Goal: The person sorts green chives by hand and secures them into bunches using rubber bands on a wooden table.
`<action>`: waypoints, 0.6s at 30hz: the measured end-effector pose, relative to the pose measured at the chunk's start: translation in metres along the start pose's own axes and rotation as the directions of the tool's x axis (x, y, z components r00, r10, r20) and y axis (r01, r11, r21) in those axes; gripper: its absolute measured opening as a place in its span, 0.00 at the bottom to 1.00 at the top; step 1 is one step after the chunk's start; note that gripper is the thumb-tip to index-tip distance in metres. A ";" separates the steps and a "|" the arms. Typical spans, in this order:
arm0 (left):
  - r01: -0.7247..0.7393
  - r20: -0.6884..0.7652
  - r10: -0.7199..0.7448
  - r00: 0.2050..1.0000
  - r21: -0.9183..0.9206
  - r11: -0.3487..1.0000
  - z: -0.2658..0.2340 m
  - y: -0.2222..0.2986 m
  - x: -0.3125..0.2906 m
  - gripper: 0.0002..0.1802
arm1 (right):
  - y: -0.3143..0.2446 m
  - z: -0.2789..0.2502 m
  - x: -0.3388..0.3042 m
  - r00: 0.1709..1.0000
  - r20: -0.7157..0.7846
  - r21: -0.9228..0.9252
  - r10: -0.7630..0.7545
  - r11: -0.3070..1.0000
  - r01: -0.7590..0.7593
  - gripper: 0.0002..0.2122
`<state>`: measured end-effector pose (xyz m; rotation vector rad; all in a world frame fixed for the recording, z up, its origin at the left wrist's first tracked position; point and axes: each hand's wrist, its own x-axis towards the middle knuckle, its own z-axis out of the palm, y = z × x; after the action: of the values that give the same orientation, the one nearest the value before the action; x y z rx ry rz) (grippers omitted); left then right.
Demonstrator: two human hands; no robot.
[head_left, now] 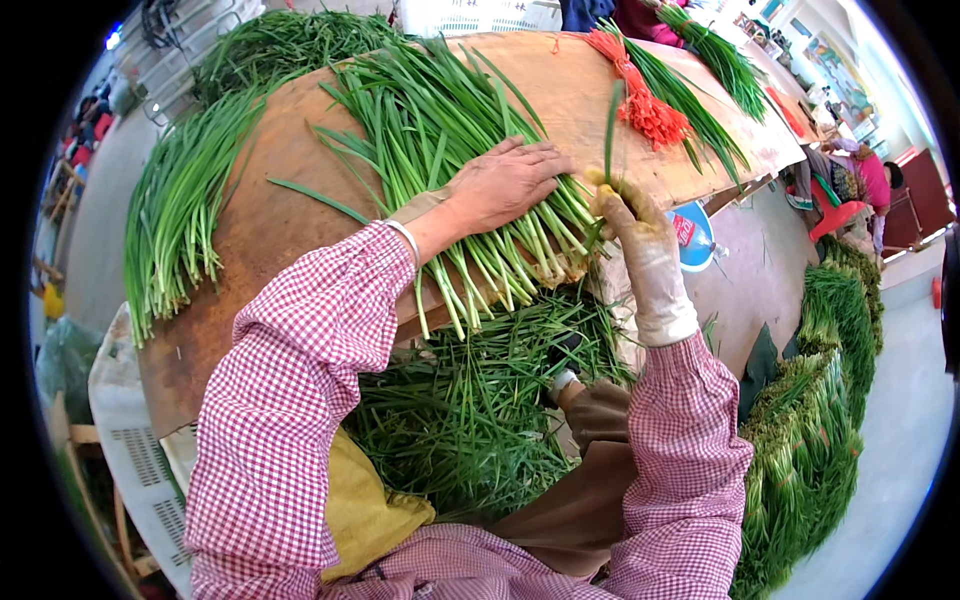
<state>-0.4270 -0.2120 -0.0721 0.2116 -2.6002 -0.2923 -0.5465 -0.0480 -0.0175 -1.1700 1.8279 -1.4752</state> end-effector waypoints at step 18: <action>0.018 0.087 -0.013 0.996 -0.052 0.998 -0.018 0.001 -0.005 0.21 | -0.015 -0.029 -0.119 0.646 0.692 -0.609 0.322 0.742 0.282 0.20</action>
<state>-0.4133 -0.2130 -0.0588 0.2044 -2.6738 -0.3834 -0.5065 0.0681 -0.0099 -1.7402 1.6954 -0.0694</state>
